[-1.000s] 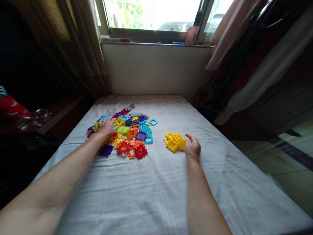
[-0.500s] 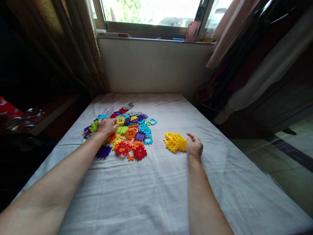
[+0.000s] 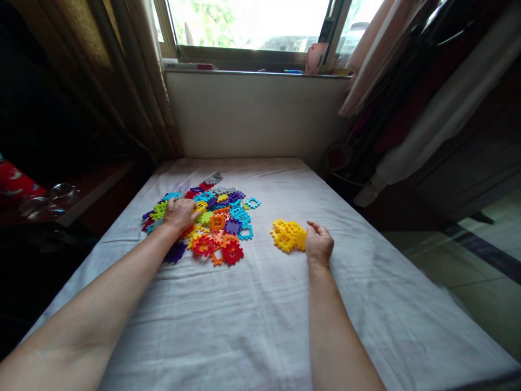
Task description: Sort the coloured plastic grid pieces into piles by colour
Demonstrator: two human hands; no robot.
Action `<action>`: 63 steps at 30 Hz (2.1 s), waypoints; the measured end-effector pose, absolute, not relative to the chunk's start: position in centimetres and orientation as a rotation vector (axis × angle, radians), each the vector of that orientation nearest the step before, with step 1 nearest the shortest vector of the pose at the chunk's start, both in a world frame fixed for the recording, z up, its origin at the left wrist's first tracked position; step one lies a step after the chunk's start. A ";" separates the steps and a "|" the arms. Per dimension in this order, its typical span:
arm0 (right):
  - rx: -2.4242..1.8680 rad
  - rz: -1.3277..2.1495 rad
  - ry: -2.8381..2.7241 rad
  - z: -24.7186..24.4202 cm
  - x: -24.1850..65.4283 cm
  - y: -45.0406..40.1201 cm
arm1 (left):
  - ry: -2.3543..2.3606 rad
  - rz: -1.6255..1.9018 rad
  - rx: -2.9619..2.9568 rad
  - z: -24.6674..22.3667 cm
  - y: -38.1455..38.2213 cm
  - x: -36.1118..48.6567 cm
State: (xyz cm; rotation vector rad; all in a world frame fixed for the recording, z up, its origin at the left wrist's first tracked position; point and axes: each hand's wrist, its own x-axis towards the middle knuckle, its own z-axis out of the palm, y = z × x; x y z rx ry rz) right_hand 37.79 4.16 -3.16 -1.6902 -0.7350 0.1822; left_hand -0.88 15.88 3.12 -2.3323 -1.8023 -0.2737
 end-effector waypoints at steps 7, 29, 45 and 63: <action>-1.634 0.160 -0.673 -1.7 37.2 4.4 | -1.778 -0.630 -2.362 4.8 12.4 -0.1; -1.517 0.410 -1.011 0.1 33.7 2.4 | -1.884 -1.152 -2.612 2.6 6.7 7.7; -1.834 0.131 -0.855 -1.4 36.2 3.2 | -2.093 -0.045 -2.183 3.6 14.8 -1.4; -1.824 -0.023 -0.856 -1.8 36.6 3.7 | -1.783 -0.036 -2.270 4.6 13.7 0.7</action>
